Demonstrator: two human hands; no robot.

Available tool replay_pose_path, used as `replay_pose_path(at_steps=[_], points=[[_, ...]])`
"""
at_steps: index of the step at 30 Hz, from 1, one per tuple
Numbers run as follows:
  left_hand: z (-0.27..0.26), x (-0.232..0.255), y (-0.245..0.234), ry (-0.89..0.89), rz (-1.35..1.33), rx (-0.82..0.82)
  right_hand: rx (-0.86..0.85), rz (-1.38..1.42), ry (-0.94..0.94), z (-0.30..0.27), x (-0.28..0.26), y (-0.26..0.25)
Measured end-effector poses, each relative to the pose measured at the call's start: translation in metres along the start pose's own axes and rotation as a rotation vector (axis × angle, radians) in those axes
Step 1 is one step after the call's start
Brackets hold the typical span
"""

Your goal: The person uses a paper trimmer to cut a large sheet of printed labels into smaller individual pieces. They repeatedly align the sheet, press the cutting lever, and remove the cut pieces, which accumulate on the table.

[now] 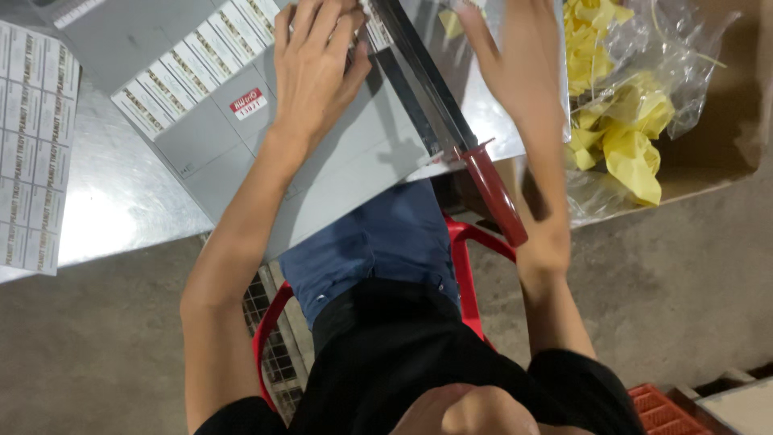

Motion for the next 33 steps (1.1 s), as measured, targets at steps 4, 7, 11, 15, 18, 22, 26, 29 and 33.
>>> replay_pose_path(at_steps=[4,7,11,15,18,22,26,29,33], points=[[0.0,-0.003,0.001,-0.027,-0.018,-0.014,-0.453,-0.031,0.425,-0.044,-0.095,-0.069],[0.0,-0.001,0.004,0.018,-0.012,-0.043,-0.524,-0.09,0.422,-0.051,-0.133,-0.076],[0.002,0.001,0.002,0.039,-0.026,-0.046,-0.459,0.027,0.424,-0.039,-0.139,-0.07],[0.003,0.002,-0.003,0.028,-0.096,-0.058,-0.444,0.01,0.426,-0.041,-0.139,-0.068],[0.003,0.001,-0.003,0.046,-0.09,-0.046,-0.443,0.015,0.429,-0.052,-0.136,-0.063],[0.002,-0.002,0.002,0.056,-0.055,-0.039,-0.452,0.045,0.463,-0.061,-0.131,-0.056],[0.0,-0.005,0.005,0.047,-0.055,-0.029,-0.412,0.039,0.438,-0.063,-0.13,-0.053],[-0.001,-0.006,0.006,0.044,-0.063,-0.026,-0.369,0.042,0.397,-0.067,-0.129,-0.05],[-0.002,-0.005,0.007,0.032,-0.06,-0.024,-0.419,0.068,0.495,-0.073,-0.126,-0.043]])
Point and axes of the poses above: each hand's wrist, its own z-axis towards the middle knuckle, its own y-axis out of the palm, x = y × z, the point moved 1 cm from there along z, towards the middle knuckle, and after that the axes turned 8 degrees about -y, right-handed, at the moved point
